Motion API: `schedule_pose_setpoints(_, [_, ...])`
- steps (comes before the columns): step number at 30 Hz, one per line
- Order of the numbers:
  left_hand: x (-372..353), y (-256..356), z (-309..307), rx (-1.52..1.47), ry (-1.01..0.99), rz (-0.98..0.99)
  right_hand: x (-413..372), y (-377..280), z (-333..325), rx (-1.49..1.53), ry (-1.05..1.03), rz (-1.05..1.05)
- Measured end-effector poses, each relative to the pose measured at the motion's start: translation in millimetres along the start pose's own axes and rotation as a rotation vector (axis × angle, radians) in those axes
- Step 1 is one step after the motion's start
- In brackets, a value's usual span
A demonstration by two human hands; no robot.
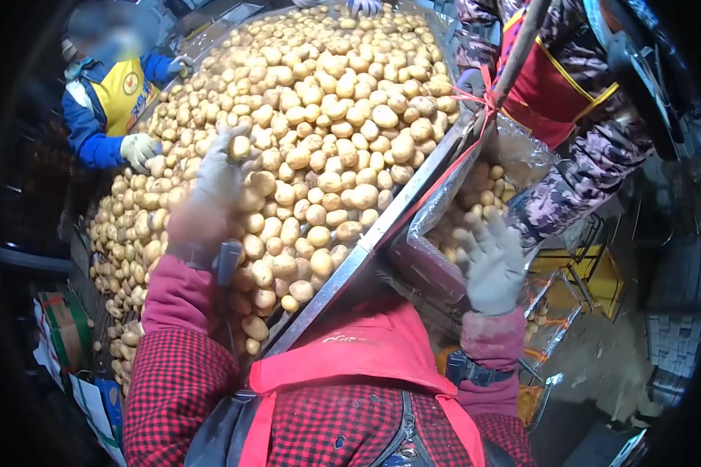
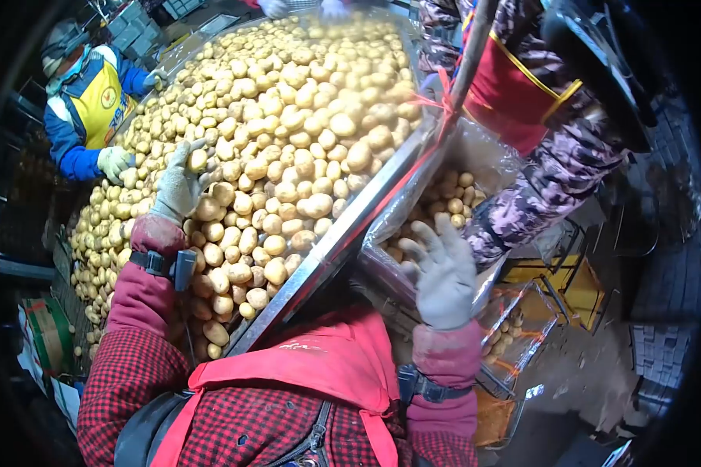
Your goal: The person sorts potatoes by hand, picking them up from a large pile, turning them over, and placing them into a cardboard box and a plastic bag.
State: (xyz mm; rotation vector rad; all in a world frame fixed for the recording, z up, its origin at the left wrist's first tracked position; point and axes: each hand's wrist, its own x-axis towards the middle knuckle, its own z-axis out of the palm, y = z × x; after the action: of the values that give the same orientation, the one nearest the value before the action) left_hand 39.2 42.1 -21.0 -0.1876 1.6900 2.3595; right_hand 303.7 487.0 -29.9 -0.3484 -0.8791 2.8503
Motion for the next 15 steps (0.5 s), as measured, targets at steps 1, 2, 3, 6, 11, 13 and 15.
schedule_pose_setpoints(1, [-12,3,14,0.078,-0.029,0.054,10,9,14,-0.014,-0.049,0.059])
schedule_pose_setpoints(2, [-27,5,35,0.156,-0.068,0.109,19,21,23,-0.029,-0.094,0.11])
schedule_pose_setpoints(3, [-34,2,47,0.1,-0.14,0.076,28,33,26,0.01,-0.22,0.15])
schedule_pose_setpoints(6, [-55,0,98,0.144,-0.306,0.008,47,72,48,-0.059,-0.303,0.227])
schedule_pose_setpoints(11, [-96,-33,181,0.769,-0.578,0.349,31,96,82,-0.208,-0.063,0.265])
schedule_pose_setpoints(13, [-104,-47,192,0.978,-0.772,0.679,40,108,46,0.182,-0.192,0.346])
schedule_pose_setpoints(15, [-115,-50,202,0.927,-0.815,0.514,26,98,19,0.047,-0.146,0.249])
